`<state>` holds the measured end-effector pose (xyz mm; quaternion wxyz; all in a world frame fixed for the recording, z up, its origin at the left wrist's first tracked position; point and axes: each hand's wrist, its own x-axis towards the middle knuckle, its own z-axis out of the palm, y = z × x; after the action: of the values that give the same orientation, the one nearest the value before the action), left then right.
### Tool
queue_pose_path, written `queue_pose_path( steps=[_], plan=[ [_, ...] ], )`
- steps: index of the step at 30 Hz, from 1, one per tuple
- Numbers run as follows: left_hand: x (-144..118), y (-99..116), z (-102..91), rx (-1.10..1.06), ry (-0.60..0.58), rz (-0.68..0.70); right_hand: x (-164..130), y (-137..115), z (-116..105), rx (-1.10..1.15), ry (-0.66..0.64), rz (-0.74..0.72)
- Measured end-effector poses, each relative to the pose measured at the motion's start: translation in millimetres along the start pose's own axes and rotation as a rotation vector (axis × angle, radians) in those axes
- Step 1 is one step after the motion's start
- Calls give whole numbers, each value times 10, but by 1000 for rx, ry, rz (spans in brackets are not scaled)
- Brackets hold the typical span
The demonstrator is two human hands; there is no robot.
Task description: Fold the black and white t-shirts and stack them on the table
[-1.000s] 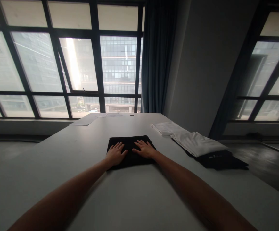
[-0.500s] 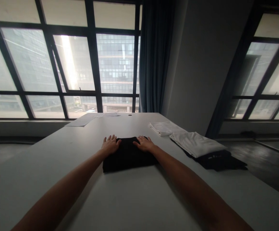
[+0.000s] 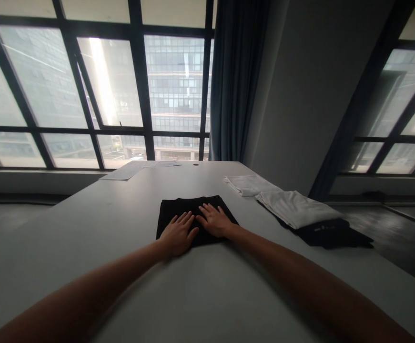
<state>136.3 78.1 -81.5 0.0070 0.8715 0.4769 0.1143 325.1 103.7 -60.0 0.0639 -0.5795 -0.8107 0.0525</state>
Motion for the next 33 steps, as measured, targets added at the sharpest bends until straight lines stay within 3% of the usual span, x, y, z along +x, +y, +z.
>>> queue_pose_path(
  steps=[2,4,7,10,12,17,22,26,31,33],
  plan=[
    [-45,-122,-65,-9,-2,-5,-41,117,-96,-45,61,104],
    [-91,-347,-143,3,1,-39,-83,307,-208,-71,74,308],
    [-187,-726,-205,24,-35,-199,-113,600,-335,81,-24,490],
    [-299,-944,-159,6,-54,-280,-49,733,-370,450,-122,415],
    [-359,-978,-105,-19,-38,-285,51,730,-372,585,-111,365],
    [-405,-951,-48,-16,6,-267,448,751,-534,500,-8,324],
    [-397,-988,-44,10,-21,-257,979,1035,-1012,340,272,288],
    [-396,-1044,12,15,-21,-242,1293,1390,-1507,323,333,225],
    [-384,-1096,70,39,8,-243,1420,2059,-2162,256,409,165],
    [-379,-1098,67,41,1,-249,1417,2405,-2360,135,435,221]
  ],
)
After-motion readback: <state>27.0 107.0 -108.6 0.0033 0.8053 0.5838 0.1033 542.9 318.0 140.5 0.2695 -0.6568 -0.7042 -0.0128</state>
